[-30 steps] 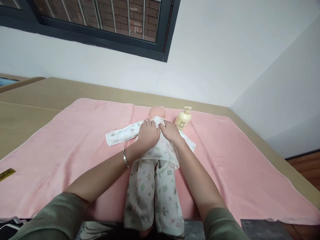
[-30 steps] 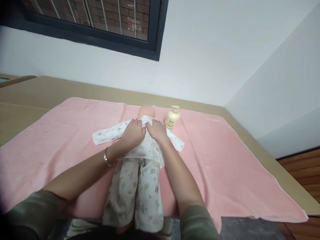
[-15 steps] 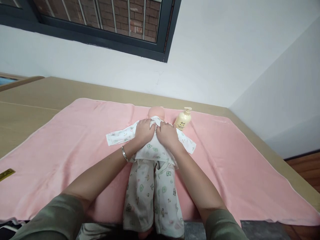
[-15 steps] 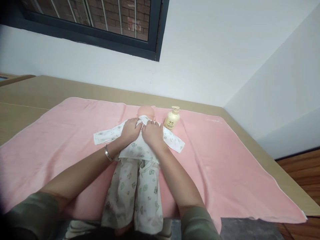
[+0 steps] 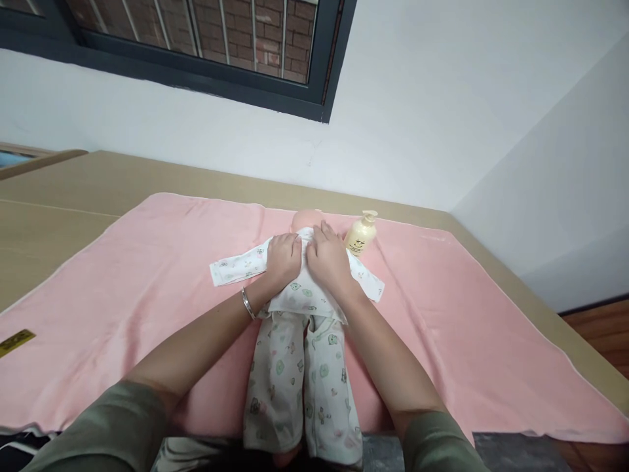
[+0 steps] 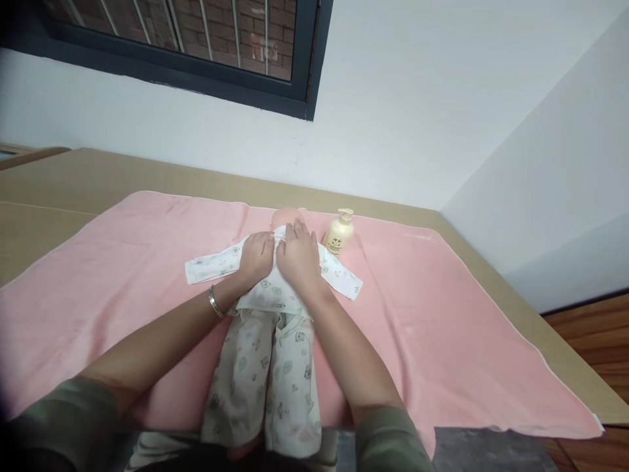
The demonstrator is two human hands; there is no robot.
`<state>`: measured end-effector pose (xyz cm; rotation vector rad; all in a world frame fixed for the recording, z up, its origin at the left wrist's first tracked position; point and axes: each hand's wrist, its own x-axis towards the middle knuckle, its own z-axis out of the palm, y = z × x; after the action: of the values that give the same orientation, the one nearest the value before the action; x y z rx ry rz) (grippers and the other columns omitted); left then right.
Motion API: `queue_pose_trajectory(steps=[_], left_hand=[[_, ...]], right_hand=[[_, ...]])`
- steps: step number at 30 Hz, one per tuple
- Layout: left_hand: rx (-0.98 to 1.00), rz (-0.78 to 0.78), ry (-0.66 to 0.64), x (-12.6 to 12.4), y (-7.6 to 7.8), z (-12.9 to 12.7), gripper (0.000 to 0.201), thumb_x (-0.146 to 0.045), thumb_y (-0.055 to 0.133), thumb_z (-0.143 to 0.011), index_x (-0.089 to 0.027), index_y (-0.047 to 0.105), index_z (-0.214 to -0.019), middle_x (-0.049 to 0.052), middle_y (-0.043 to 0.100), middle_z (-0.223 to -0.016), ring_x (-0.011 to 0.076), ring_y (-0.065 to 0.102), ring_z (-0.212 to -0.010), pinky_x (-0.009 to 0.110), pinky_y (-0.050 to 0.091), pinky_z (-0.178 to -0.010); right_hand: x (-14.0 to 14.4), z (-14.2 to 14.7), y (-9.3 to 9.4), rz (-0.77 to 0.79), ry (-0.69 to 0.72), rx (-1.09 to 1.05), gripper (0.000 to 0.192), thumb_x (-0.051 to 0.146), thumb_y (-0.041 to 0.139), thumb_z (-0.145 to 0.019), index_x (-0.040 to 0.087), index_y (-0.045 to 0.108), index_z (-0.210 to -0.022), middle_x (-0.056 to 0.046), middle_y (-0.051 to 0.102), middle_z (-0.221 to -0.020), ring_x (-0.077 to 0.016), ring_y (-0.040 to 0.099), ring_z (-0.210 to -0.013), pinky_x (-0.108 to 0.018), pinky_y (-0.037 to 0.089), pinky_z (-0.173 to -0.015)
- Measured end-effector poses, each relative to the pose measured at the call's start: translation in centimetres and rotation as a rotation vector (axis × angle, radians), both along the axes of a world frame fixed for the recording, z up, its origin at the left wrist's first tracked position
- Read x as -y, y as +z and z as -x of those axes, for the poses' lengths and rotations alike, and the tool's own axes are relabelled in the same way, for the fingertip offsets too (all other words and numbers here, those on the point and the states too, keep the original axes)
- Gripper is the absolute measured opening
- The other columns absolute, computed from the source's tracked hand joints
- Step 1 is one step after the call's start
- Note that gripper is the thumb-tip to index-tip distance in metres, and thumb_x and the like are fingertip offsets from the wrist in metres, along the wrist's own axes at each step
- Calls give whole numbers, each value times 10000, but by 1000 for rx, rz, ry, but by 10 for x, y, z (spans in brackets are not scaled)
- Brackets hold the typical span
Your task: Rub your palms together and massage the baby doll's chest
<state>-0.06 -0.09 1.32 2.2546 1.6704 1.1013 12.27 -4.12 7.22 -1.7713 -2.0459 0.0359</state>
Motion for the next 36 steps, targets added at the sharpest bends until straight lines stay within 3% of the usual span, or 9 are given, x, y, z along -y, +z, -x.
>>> queue_pose_trajectory(steps=[6,12,17,22,28,31,36], left_hand=[[23,-15,13,2,1,0,462,-269,215,-1043,-188,668,-1077,112,732,-1158,256,640,-1107,414,447,-1031],[38,-23,-1,1,-1,0,462,-275,217,-1045,-186,668,-1093,115,723,-1183,250,638,-1123,409,451,-1032],[72,-20,-8,0,-2,0,470,-273,220,-1041,-170,668,-1139,116,722,-1207,254,626,-1158,416,440,-1059],[119,-49,-26,-1,-3,-1,458,-284,252,-1027,-161,681,-1126,125,730,-1185,270,643,-1135,445,453,-1055],[101,-21,-5,1,-2,-2,416,-210,361,-944,-128,647,-1236,150,705,-1250,297,619,-1202,475,428,-1106],[70,13,-36,4,3,-5,433,-195,386,-922,-135,625,-1278,156,679,-1308,308,586,-1266,516,382,-1154],[66,89,-131,20,17,-13,461,-232,468,-890,-197,599,-1331,122,607,-1443,313,480,-1407,592,228,-1242]], right_hand=[[-6,5,-16,96,25,-69,522,280,346,-1002,124,484,-1481,-159,409,-1603,-281,317,-1516,-484,222,-1242],[-3,4,-8,-5,19,-114,551,231,344,-970,118,473,-1494,-130,366,-1633,-249,234,-1552,-451,169,-1267],[-2,6,-11,76,11,-68,549,263,372,-980,115,465,-1500,-167,379,-1619,-301,298,-1525,-516,197,-1249],[2,7,-5,-74,-14,-110,552,222,377,-971,94,457,-1501,-158,352,-1635,-274,273,-1538,-473,200,-1260],[-5,2,-13,96,36,-42,512,267,397,-989,112,509,-1465,-193,382,-1611,-351,321,-1511,-579,245,-1223],[-7,-11,1,59,48,-91,521,235,416,-961,113,518,-1457,-177,371,-1621,-332,348,-1502,-539,273,-1228],[-4,-52,35,-181,-10,-313,563,244,410,-939,142,491,-1487,-121,386,-1623,-283,311,-1529,-504,266,-1252]])
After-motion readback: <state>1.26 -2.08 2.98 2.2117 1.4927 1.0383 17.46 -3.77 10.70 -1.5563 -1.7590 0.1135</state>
